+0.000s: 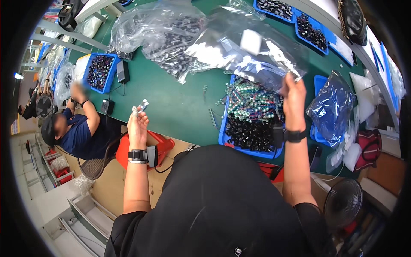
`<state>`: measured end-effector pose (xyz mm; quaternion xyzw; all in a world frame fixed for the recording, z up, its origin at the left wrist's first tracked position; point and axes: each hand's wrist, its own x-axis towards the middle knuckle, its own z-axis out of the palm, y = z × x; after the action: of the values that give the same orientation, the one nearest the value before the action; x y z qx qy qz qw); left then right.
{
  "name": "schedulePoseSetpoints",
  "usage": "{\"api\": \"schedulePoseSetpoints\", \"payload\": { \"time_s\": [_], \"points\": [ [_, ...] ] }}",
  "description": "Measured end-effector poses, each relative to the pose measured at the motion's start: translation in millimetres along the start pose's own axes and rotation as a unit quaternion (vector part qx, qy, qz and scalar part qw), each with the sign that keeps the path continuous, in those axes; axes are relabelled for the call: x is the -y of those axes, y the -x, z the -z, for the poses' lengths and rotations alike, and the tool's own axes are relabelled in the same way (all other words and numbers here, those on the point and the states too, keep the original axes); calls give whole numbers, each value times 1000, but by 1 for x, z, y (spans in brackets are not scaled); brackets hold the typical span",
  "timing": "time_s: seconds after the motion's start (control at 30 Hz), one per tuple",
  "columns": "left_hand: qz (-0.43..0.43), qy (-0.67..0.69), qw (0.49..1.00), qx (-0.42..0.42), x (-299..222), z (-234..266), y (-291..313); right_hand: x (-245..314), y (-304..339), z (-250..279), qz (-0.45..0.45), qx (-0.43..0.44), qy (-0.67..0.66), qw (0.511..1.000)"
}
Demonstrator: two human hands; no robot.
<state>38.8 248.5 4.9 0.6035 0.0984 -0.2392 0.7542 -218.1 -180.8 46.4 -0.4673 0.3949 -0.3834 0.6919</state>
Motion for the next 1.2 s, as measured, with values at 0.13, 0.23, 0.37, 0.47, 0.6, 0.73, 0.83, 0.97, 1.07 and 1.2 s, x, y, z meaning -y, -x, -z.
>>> {"api": "schedulePoseSetpoints", "payload": {
  "time_s": [0.13,0.23,0.37,0.47,0.6,0.73,0.83,0.97,1.07,1.2],
  "points": [
    [70,41,996,-43,30,25,1,-19,-71,57,55,-57,-31,996],
    [133,76,986,-71,42,30,9,-25,-96,92,14,-120,51,991],
    [189,29,980,-55,59,27,9,-57,-109,157,46,-258,321,910],
    [205,-68,976,-8,63,11,22,-66,-58,141,96,-158,205,961],
    [191,-267,937,116,75,-25,22,-51,37,78,176,-30,320,930],
    [-8,-512,802,307,98,-73,11,-55,102,25,201,142,433,867],
    [-222,-613,653,386,114,-115,15,-80,126,3,252,238,406,846],
    [-269,-682,572,366,137,-138,16,-89,142,-9,241,358,430,793],
    [-292,-708,529,366,144,-138,10,-88,141,-5,235,347,435,797],
    [-272,-687,541,401,139,-130,3,-85,139,1,215,323,437,811]
  ]
}}
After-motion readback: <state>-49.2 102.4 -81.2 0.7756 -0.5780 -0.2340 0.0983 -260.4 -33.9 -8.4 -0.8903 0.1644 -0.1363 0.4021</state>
